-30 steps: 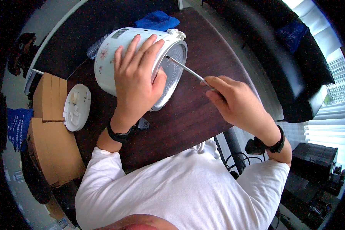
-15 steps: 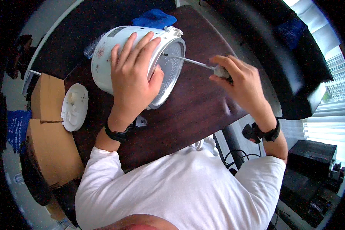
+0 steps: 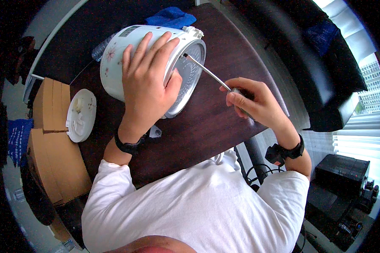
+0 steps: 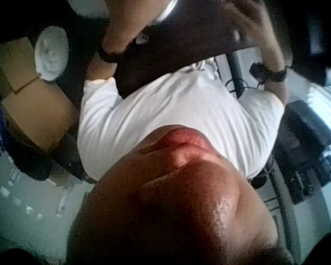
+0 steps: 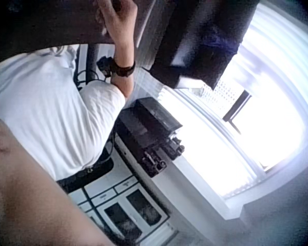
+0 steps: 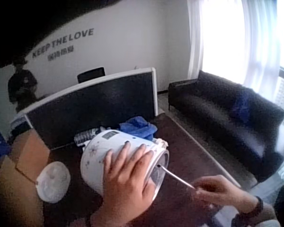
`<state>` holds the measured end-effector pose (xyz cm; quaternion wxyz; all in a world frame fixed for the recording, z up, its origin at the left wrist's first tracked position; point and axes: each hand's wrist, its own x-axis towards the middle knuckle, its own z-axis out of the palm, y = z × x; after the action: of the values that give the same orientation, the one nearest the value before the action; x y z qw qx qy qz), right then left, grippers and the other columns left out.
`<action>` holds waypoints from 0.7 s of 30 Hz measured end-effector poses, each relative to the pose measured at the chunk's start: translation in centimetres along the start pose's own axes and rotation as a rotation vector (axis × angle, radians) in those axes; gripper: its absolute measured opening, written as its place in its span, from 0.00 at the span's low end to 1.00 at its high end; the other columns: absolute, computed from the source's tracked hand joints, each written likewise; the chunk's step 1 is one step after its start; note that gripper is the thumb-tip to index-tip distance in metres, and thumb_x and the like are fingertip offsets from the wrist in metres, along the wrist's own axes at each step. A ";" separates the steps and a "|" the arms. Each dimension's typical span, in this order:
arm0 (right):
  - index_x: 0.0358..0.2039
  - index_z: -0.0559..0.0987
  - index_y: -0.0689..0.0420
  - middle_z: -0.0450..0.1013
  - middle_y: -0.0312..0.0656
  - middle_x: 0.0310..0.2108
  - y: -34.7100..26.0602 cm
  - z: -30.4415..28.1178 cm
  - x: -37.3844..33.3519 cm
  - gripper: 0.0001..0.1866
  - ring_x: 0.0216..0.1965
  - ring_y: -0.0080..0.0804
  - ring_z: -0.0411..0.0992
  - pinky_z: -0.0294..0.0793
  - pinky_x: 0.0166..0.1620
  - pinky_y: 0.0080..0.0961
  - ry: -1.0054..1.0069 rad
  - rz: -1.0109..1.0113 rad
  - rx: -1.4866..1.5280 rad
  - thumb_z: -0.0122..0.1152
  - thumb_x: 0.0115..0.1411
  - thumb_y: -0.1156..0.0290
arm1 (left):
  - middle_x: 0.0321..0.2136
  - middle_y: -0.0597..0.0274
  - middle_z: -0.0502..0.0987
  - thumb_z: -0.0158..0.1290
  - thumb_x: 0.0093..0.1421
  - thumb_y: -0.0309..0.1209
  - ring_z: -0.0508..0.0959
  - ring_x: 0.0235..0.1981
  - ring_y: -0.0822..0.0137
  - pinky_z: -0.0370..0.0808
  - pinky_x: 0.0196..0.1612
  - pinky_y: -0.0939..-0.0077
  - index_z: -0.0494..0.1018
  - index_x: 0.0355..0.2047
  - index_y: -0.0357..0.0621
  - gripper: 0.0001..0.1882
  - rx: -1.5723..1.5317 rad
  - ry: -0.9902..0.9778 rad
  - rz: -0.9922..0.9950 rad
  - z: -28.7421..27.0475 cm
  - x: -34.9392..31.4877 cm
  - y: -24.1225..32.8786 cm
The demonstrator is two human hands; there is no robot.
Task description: The person uses a screwdriver to remove screws from the lid and body of a white rice cooker. They remove the lid, then the outer casing, exposing the internal components.
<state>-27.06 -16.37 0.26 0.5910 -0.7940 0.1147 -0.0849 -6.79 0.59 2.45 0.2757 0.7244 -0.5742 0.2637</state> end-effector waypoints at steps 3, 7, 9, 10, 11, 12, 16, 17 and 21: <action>0.47 0.77 0.64 0.74 0.36 0.26 -0.2 0.2 -0.1 0.21 0.20 0.16 0.68 0.65 0.22 0.14 -0.001 0.020 0.018 0.61 0.65 0.59 | 0.56 0.57 0.74 0.54 0.50 0.28 0.69 0.60 0.47 0.56 0.63 0.43 0.72 0.53 0.44 0.27 0.012 -0.006 0.005 0.0 0.0 0.0; 0.47 0.77 0.65 0.73 0.36 0.25 -0.3 0.2 -0.4 0.20 0.20 0.16 0.68 0.65 0.21 0.15 -0.007 0.028 0.044 0.60 0.65 0.59 | 0.56 0.57 0.74 0.54 0.50 0.28 0.69 0.60 0.47 0.56 0.63 0.43 0.72 0.53 0.44 0.27 0.007 -0.007 0.002 0.0 0.0 0.0; 0.47 0.77 0.65 0.73 0.36 0.25 -0.3 0.1 -0.4 0.21 0.20 0.16 0.68 0.65 0.22 0.15 -0.008 0.023 0.033 0.60 0.65 0.59 | 0.56 0.57 0.74 0.54 0.50 0.28 0.69 0.60 0.48 0.56 0.63 0.43 0.72 0.53 0.44 0.27 0.006 -0.008 0.002 0.0 0.0 0.0; 0.47 0.77 0.65 0.73 0.36 0.25 -0.3 0.1 -0.4 0.21 0.20 0.16 0.68 0.66 0.22 0.15 -0.010 0.021 0.027 0.60 0.65 0.59 | 0.56 0.58 0.74 0.54 0.50 0.28 0.69 0.60 0.48 0.56 0.63 0.43 0.72 0.53 0.44 0.27 0.006 -0.009 0.000 -0.1 0.0 0.1; 0.47 0.77 0.64 0.73 0.36 0.25 -0.3 0.2 -0.4 0.21 0.20 0.16 0.68 0.66 0.22 0.15 -0.006 0.019 0.010 0.61 0.65 0.58 | 0.56 0.58 0.74 0.54 0.50 0.28 0.69 0.60 0.48 0.56 0.63 0.44 0.72 0.53 0.44 0.27 0.008 -0.009 -0.003 -0.1 0.0 0.1; 0.47 0.77 0.64 0.73 0.36 0.25 -0.3 0.2 -0.4 0.21 0.20 0.16 0.68 0.66 0.22 0.15 -0.004 0.015 -0.007 0.61 0.65 0.58 | 0.56 0.58 0.74 0.54 0.50 0.28 0.69 0.60 0.48 0.56 0.63 0.43 0.72 0.53 0.44 0.27 0.010 -0.007 -0.002 -0.1 0.0 0.1; 0.47 0.78 0.63 0.74 0.35 0.25 -0.9 0.3 -0.3 0.21 0.21 0.15 0.69 0.66 0.22 0.14 0.011 0.007 -0.043 0.60 0.65 0.58 | 0.56 0.58 0.74 0.54 0.50 0.28 0.69 0.60 0.48 0.56 0.63 0.43 0.72 0.53 0.45 0.27 0.015 -0.005 -0.004 0.0 0.0 0.0; 0.47 0.78 0.63 0.74 0.37 0.26 -1.2 0.3 -0.3 0.20 0.20 0.18 0.69 0.66 0.22 0.14 0.013 0.028 -0.065 0.61 0.65 0.58 | 0.56 0.58 0.74 0.54 0.50 0.28 0.69 0.60 0.48 0.56 0.63 0.43 0.72 0.53 0.45 0.27 0.016 -0.005 -0.004 0.0 0.0 0.0; 0.46 0.80 0.61 0.76 0.42 0.29 -2.9 -0.8 -0.5 0.17 0.21 0.24 0.73 0.70 0.24 0.16 0.036 -0.048 -0.373 0.62 0.63 0.61 | 0.56 0.58 0.74 0.54 0.50 0.28 0.69 0.60 0.49 0.56 0.63 0.43 0.72 0.53 0.45 0.27 0.024 -0.005 0.002 0.0 -0.1 0.0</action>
<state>-27.46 -16.13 3.31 0.4291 -0.8906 0.1202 -0.0905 -6.80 0.63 2.39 0.2653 0.7276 -0.5727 0.2688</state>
